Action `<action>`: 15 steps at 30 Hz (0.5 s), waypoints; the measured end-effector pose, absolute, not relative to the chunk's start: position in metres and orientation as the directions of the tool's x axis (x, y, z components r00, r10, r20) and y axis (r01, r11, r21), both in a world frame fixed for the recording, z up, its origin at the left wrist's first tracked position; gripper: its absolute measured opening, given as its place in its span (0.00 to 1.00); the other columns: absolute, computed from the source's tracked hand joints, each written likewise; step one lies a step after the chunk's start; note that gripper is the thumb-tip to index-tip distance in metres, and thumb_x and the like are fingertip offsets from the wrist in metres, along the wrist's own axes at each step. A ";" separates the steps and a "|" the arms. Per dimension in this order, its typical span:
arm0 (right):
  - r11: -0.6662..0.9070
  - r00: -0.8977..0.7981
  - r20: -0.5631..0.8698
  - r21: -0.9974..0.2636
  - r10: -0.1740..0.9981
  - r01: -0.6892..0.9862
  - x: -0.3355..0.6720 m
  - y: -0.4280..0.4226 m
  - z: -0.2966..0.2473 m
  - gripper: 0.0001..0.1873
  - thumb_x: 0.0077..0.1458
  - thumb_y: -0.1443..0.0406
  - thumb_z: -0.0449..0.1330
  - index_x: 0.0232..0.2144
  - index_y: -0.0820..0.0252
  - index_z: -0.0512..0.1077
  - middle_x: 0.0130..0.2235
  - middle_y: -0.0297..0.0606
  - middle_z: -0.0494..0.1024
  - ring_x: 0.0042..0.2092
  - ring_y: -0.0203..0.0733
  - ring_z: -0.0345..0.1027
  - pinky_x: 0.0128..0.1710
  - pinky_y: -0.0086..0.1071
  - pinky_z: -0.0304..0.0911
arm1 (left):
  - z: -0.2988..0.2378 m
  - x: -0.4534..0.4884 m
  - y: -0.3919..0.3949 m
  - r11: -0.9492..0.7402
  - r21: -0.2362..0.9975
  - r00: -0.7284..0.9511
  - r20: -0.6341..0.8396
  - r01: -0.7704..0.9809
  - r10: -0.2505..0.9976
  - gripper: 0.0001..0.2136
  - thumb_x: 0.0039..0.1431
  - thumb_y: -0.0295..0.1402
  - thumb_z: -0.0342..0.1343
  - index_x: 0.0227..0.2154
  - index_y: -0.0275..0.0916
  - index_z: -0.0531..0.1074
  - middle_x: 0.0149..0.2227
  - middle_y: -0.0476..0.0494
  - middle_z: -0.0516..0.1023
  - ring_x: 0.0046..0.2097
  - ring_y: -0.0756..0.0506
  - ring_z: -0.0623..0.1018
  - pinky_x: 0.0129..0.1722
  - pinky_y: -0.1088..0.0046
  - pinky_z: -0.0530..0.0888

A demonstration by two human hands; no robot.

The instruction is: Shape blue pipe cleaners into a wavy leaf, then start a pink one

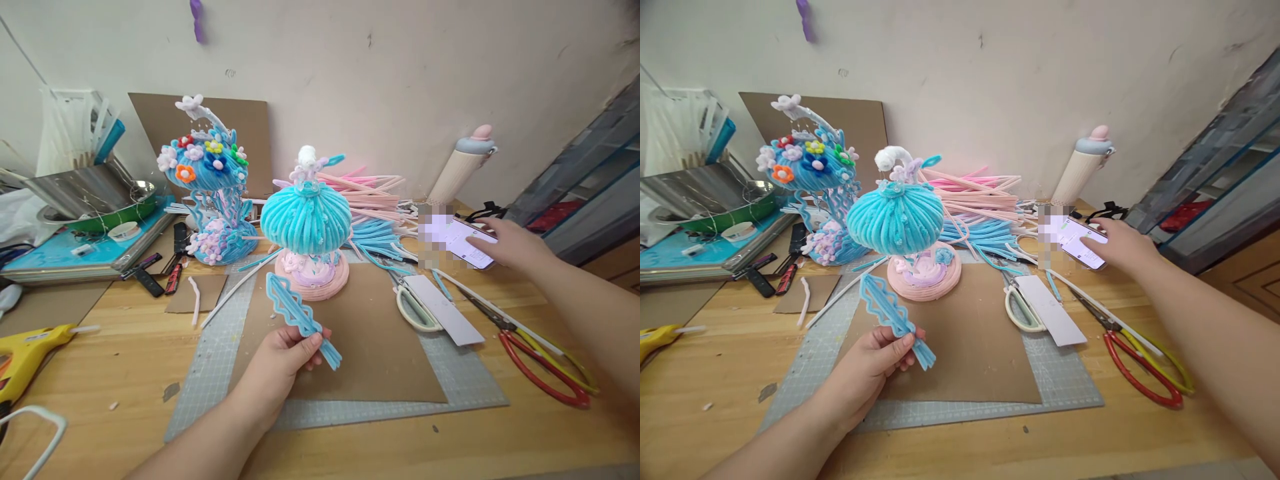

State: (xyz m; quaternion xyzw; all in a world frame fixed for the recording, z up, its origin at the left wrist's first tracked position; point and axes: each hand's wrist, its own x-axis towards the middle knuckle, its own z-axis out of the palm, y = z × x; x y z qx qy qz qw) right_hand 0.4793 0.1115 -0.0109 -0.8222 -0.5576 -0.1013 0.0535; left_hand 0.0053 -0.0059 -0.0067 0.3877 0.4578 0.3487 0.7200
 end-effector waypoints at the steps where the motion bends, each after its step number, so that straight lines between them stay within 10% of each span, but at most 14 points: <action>1: -0.357 0.338 0.214 0.053 0.916 0.933 0.476 0.114 -0.009 0.33 0.47 0.46 0.51 0.53 0.50 0.55 0.52 0.45 0.66 0.49 0.52 0.62 0.40 0.41 0.58 | -0.007 0.005 -0.006 0.455 0.878 0.340 -0.387 -0.147 0.857 0.09 0.48 0.37 0.60 0.30 0.37 0.77 0.25 0.48 0.73 0.27 0.54 0.67 0.28 0.78 0.61; 15: -0.426 0.409 0.142 0.131 0.902 0.895 0.427 0.148 -0.014 0.42 0.36 0.52 0.61 0.51 0.56 0.49 0.48 0.54 0.63 0.48 0.60 0.59 0.38 0.46 0.55 | -0.006 0.005 -0.005 0.462 0.876 0.343 -0.396 -0.137 0.852 0.09 0.50 0.36 0.59 0.31 0.38 0.77 0.24 0.49 0.73 0.27 0.54 0.68 0.27 0.79 0.61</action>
